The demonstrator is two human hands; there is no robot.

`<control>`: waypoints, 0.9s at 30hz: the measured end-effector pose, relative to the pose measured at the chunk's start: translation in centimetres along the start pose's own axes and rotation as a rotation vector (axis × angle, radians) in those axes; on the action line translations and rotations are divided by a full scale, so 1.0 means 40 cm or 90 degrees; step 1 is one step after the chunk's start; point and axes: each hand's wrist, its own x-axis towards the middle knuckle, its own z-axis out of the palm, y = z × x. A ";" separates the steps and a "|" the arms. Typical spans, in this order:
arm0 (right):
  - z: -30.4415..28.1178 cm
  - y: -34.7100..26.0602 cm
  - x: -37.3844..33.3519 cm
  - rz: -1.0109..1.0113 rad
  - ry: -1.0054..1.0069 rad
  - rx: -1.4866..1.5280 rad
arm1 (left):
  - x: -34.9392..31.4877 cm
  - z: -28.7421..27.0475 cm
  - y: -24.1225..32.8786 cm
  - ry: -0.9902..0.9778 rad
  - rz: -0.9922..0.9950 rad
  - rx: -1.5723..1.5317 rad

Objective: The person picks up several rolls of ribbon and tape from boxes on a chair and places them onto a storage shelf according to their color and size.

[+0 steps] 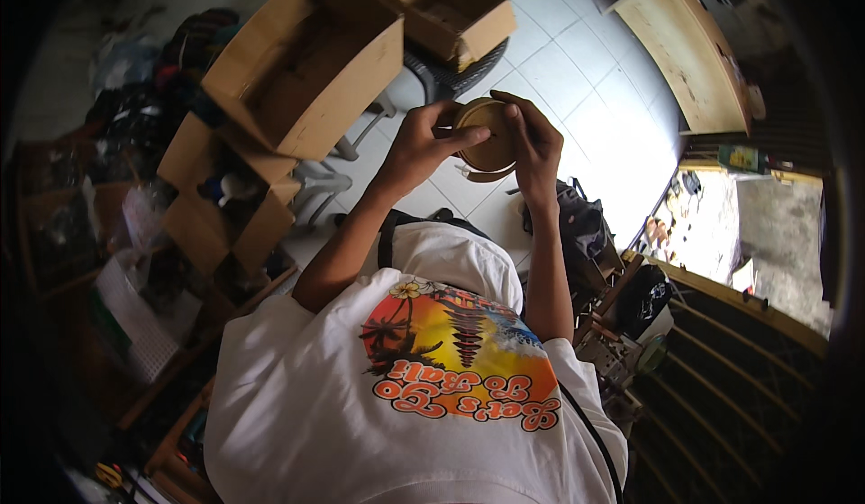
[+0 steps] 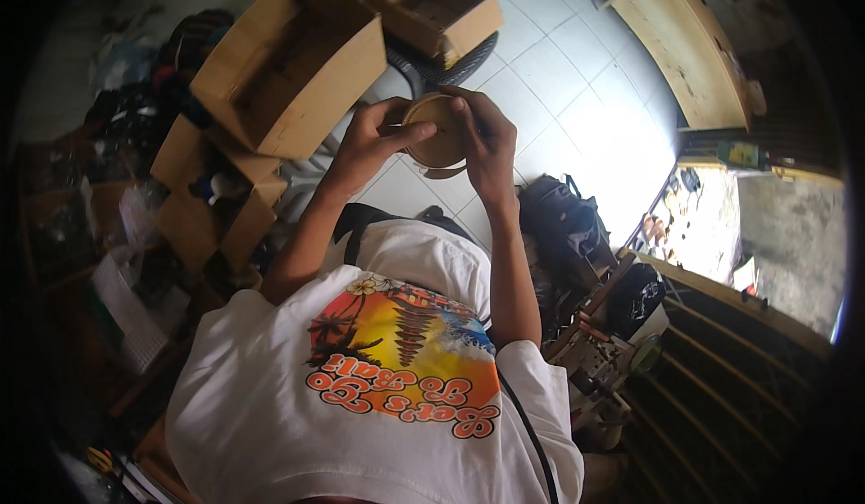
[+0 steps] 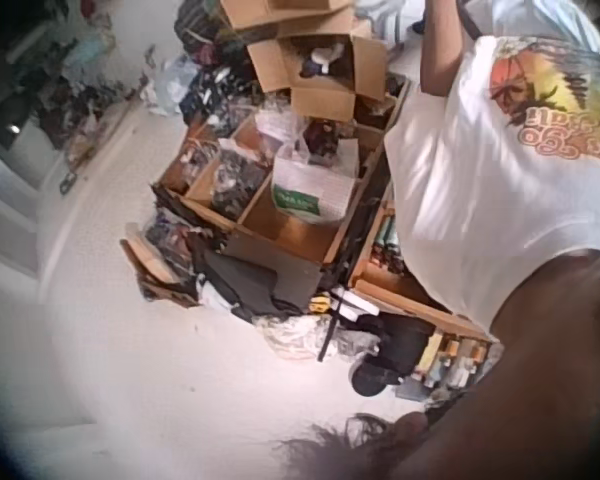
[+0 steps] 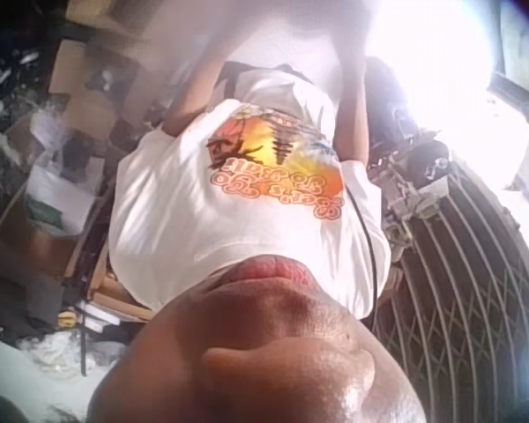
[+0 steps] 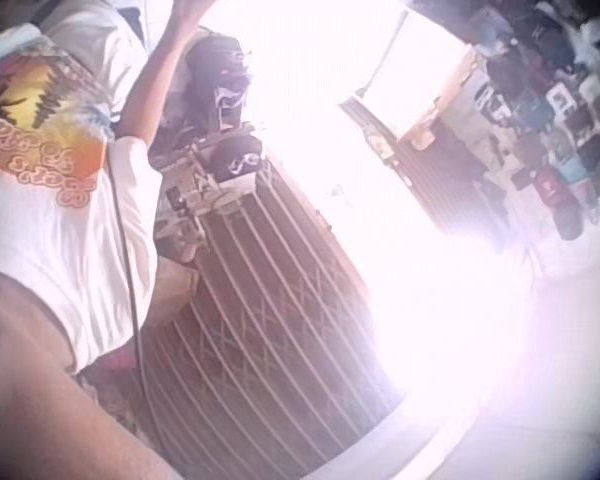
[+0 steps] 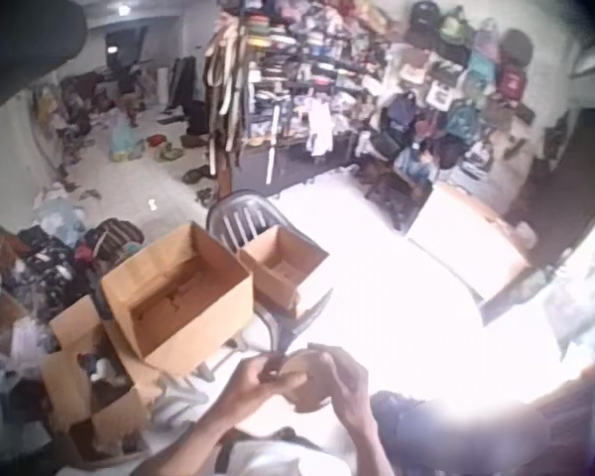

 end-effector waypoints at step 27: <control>-0.807 0.216 0.834 0.052 0.328 0.030 | 1.206 0.619 0.030 -0.033 -0.182 -0.264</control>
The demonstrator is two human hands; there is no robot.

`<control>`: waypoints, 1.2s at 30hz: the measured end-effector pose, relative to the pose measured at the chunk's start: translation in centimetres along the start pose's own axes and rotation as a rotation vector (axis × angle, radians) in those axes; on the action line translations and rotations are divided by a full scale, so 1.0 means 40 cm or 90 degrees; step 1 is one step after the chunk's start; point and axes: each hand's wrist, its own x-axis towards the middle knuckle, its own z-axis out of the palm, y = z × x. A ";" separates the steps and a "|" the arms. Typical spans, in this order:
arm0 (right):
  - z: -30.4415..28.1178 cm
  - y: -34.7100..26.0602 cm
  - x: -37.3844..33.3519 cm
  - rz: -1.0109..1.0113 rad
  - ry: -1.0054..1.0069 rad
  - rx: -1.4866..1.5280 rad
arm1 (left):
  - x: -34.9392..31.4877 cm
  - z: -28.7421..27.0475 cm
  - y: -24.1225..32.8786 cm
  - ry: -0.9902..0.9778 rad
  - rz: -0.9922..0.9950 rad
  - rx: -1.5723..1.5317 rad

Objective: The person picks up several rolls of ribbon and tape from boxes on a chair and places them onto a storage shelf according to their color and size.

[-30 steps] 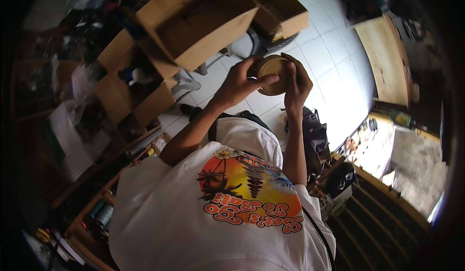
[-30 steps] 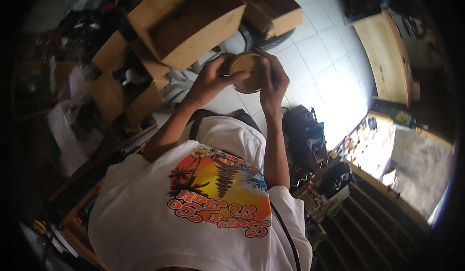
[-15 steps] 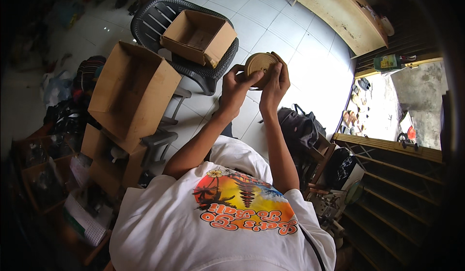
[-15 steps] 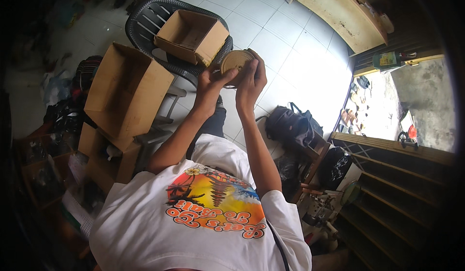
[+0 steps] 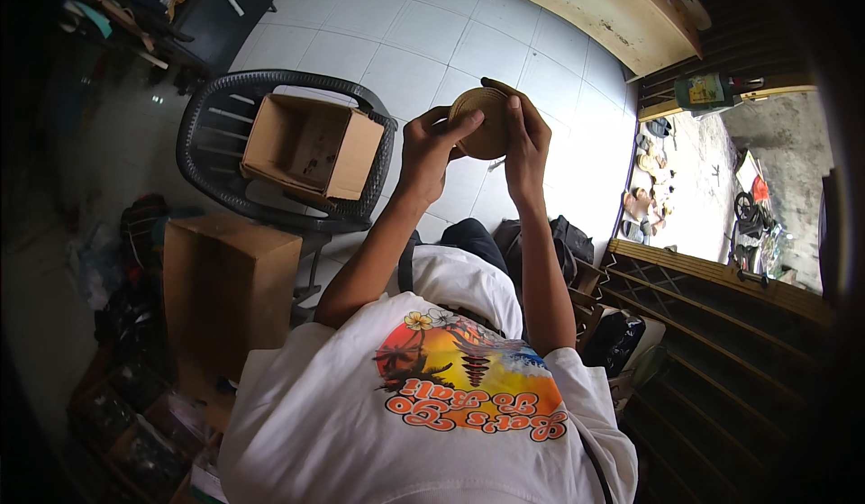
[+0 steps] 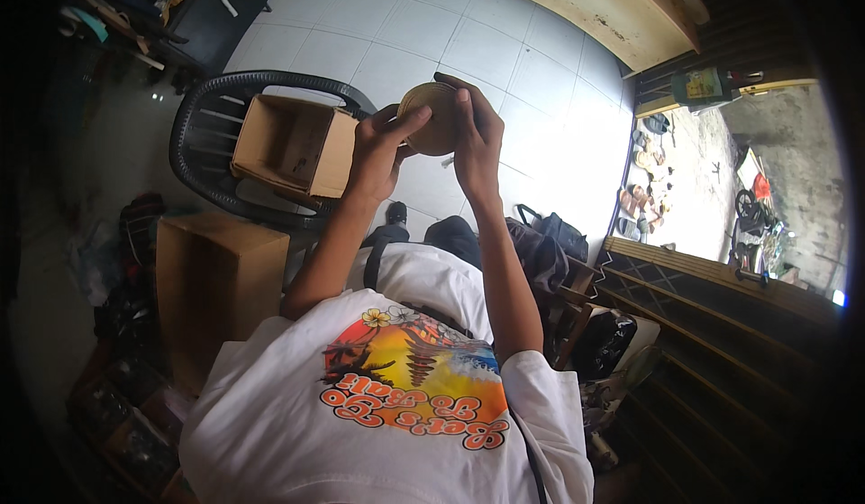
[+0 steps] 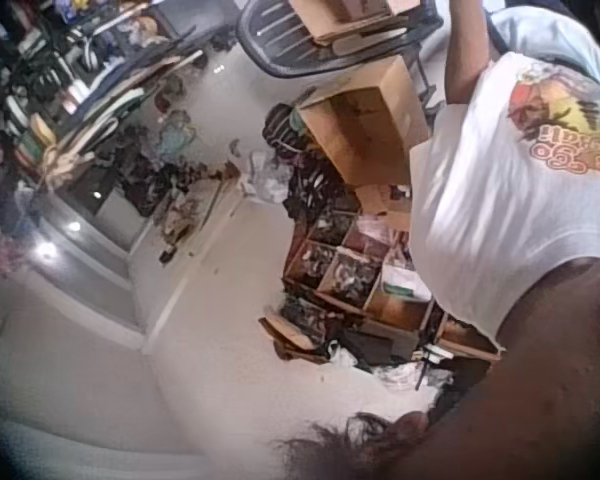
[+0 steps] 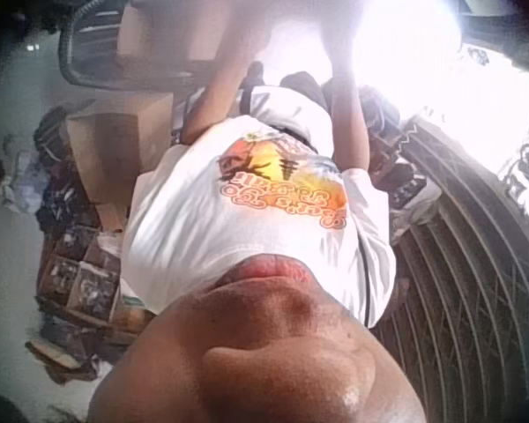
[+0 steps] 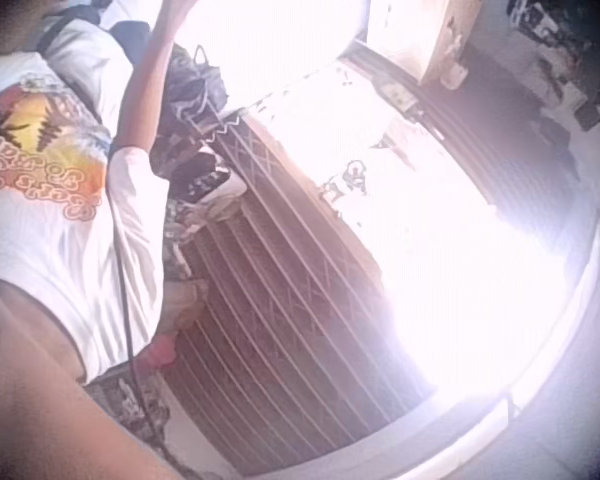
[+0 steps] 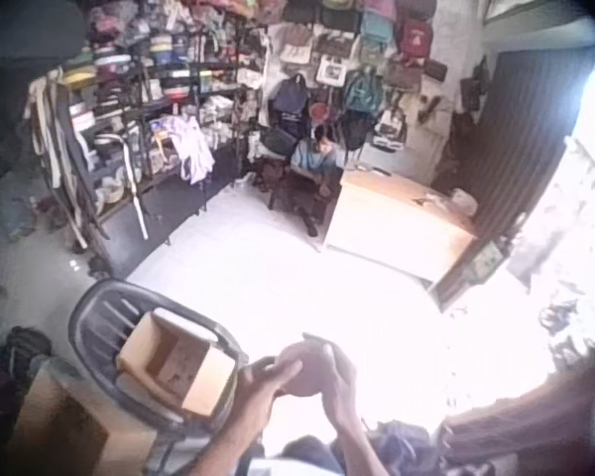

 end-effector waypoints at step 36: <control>0.169 0.229 2.024 -0.030 -0.334 0.077 | 1.799 0.279 0.490 0.195 0.137 -0.058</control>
